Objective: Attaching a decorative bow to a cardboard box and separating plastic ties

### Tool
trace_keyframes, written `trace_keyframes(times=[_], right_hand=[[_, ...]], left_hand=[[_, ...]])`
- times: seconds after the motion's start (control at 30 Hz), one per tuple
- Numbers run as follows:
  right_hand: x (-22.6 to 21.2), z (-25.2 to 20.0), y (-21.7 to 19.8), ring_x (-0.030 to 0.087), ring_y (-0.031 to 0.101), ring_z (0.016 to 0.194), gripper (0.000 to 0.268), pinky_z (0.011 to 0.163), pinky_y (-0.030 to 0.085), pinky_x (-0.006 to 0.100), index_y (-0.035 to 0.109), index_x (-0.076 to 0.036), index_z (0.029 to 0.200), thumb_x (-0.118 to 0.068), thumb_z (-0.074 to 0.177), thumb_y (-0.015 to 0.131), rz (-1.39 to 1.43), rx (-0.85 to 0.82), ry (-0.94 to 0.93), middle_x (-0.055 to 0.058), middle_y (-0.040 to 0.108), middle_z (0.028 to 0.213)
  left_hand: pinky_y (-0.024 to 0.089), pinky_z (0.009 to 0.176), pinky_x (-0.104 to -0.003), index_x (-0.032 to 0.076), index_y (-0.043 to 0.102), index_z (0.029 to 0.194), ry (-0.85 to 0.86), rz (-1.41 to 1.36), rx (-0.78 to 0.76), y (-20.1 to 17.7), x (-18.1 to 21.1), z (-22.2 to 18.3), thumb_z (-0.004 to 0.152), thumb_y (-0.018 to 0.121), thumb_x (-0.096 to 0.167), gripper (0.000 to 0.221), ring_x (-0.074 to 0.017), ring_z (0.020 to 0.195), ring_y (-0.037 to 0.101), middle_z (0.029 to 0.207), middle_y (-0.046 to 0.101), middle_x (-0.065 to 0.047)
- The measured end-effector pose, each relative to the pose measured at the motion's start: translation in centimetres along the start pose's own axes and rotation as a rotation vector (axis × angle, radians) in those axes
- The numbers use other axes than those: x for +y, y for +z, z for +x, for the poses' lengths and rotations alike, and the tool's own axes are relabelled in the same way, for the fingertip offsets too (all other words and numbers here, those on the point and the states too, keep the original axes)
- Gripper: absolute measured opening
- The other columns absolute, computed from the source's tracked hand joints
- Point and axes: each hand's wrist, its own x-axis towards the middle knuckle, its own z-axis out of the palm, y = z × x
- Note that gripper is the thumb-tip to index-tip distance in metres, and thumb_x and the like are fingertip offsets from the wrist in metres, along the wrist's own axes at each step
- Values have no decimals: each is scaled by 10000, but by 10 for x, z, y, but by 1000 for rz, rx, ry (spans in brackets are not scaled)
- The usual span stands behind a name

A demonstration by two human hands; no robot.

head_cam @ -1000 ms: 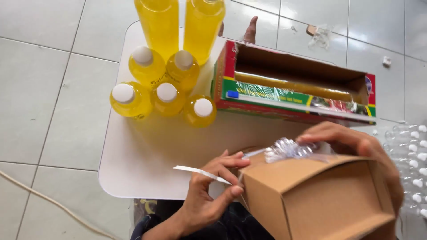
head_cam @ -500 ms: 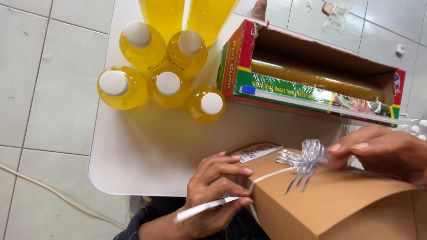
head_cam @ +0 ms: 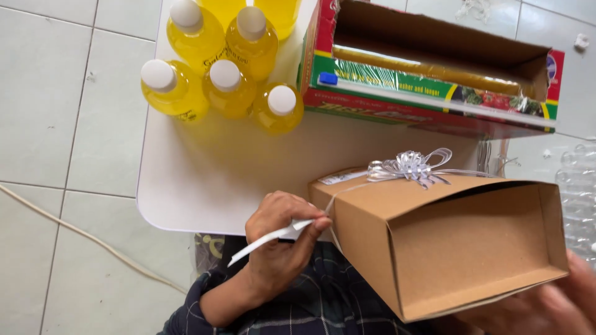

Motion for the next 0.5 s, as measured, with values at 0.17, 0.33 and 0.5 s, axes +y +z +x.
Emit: trace_keyframes(times=[0.17,0.33,0.5], right_hand=[[-162,-20,156,381,600,1067,492,895,561,403,301,70,1422,-201,1089,543,-447,352,-242,210,337,1407],[-214,5,181,234,262,1382,520,1136,324,389,406,-340,1461,-406,1076,749,-715,316,-643,71,200,1578],[-238,47,212,194,267,1518,296,1188,313,383,708,-434,1369,-536,1095,753,-858,408,-981,156,389,1575]], left_hand=[[505,608,-238,14,691,854,-183,-113,3,-2,4,-7,881,738,74,80,-117,634,597,746,696,-42],[529,615,-249,36,732,855,-180,-152,32,-2,3,-8,907,749,135,112,-112,615,607,676,679,-25],[514,591,-204,-11,724,896,-268,-186,22,-9,11,-12,903,741,46,60,-92,633,596,782,683,-37]])
